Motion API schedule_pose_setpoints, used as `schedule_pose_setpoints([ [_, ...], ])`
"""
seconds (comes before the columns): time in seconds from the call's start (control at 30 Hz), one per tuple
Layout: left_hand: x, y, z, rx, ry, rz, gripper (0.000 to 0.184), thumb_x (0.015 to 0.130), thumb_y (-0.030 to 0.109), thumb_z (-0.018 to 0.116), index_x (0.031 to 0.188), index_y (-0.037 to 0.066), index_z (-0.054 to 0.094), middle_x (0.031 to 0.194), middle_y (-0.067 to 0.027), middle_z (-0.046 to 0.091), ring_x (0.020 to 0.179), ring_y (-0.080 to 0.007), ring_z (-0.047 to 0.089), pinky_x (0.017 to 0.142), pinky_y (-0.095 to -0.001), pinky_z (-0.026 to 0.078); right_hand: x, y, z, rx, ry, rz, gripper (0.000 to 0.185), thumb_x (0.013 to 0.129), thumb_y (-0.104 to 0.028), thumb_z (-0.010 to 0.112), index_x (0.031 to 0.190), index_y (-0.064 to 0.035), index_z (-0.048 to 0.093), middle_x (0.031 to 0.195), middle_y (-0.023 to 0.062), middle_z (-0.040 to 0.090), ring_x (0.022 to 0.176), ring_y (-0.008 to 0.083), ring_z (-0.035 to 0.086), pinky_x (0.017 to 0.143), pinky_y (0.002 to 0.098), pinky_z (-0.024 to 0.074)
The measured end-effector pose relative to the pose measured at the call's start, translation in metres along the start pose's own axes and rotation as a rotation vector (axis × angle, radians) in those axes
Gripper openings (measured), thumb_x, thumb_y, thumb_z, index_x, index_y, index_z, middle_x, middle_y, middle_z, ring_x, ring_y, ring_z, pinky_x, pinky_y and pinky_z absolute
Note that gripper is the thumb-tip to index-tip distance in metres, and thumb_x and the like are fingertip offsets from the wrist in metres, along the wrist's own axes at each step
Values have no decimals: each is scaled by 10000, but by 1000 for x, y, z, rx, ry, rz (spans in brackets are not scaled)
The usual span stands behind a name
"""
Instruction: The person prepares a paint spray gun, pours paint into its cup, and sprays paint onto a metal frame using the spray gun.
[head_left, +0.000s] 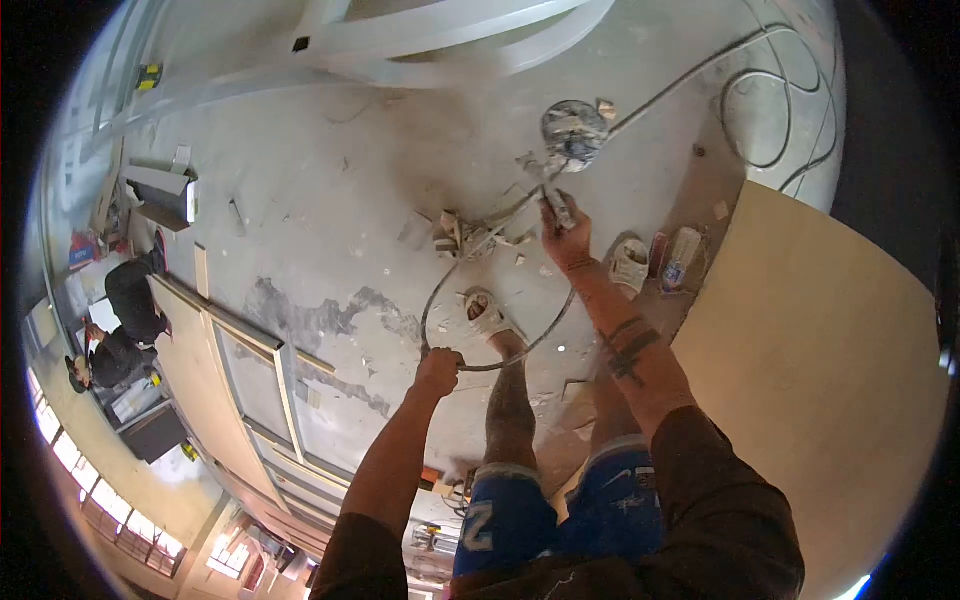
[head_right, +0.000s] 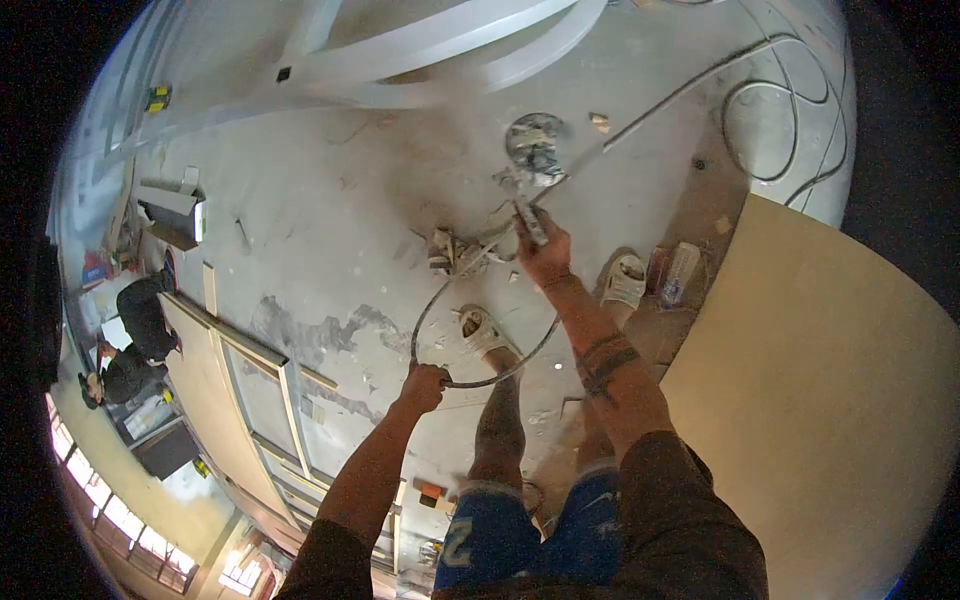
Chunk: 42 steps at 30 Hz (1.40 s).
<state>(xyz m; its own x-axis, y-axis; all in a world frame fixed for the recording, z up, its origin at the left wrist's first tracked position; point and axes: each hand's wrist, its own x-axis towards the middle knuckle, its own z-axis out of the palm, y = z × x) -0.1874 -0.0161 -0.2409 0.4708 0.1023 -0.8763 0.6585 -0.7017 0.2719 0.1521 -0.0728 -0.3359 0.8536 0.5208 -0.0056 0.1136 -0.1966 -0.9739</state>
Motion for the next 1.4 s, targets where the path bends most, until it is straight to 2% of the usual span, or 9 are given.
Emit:
schedule_pose_setpoints([
  [0.27,40,120,-50,-87,32,-17,260,776,78,609,1026,118,668,1009,-121,662,1042,-328,607,1025,-661,271,127,-6,-150,-79,139,45,251,899,-210,654,981,24,618,692,105,635,654,111,584,581,305,481],
  [0.4,76,173,-63,-178,113,30,349,791,114,608,1138,122,638,1027,-159,664,1051,-337,609,969,-509,438,201,6,-202,-44,253,-153,240,911,-204,639,967,30,628,666,101,626,631,96,571,558,295,469],
  [0.43,78,195,-87,-144,63,62,336,776,108,614,1110,112,641,1028,-160,663,1047,-348,605,890,-445,495,219,9,-214,-66,262,-165,246,910,-206,640,971,32,630,667,99,630,633,98,580,559,296,473],
  [0.63,111,261,-125,-93,176,166,331,732,123,622,1058,109,674,935,-141,685,949,-355,640,943,-512,412,268,-8,-264,-191,205,-49,263,896,-220,655,1005,19,646,686,97,665,619,127,629,551,285,486],
  [0.93,100,275,-136,-94,-1,131,360,713,98,630,1063,149,693,1003,-118,686,1039,-322,617,1008,-463,413,159,-20,-305,-130,-284,-35,287,823,-134,694,1081,-13,659,891,145,700,757,187,670,683,329,523],
  [0.97,97,273,-133,-19,15,149,320,731,131,636,1042,163,708,1001,-117,692,992,-315,637,879,-410,497,154,-24,-307,-114,-315,-58,293,820,-129,696,1088,-15,658,891,145,700,763,191,670,687,336,522],
  [1.07,91,273,-137,-100,-38,148,302,742,140,641,1035,157,713,994,-123,694,935,-317,655,838,-418,512,155,-42,-315,-3,-400,56,285,830,-120,688,1094,-17,655,897,158,698,767,182,667,688,336,521],
  [1.23,84,285,-157,-272,65,151,295,764,109,633,1052,120,697,969,-142,691,915,-339,652,831,-432,507,212,-56,-310,-87,-282,166,270,878,-178,643,1101,-25,646,826,148,693,672,198,659,632,348,519],
  [1.4,100,303,-170,-276,253,180,274,788,93,631,1058,92,682,991,-155,682,945,-354,634,838,-451,495,319,-70,-303,-210,-49,7,305,896,-302,626,1048,-39,653,697,168,649,597,285,653,565,391,499],
])
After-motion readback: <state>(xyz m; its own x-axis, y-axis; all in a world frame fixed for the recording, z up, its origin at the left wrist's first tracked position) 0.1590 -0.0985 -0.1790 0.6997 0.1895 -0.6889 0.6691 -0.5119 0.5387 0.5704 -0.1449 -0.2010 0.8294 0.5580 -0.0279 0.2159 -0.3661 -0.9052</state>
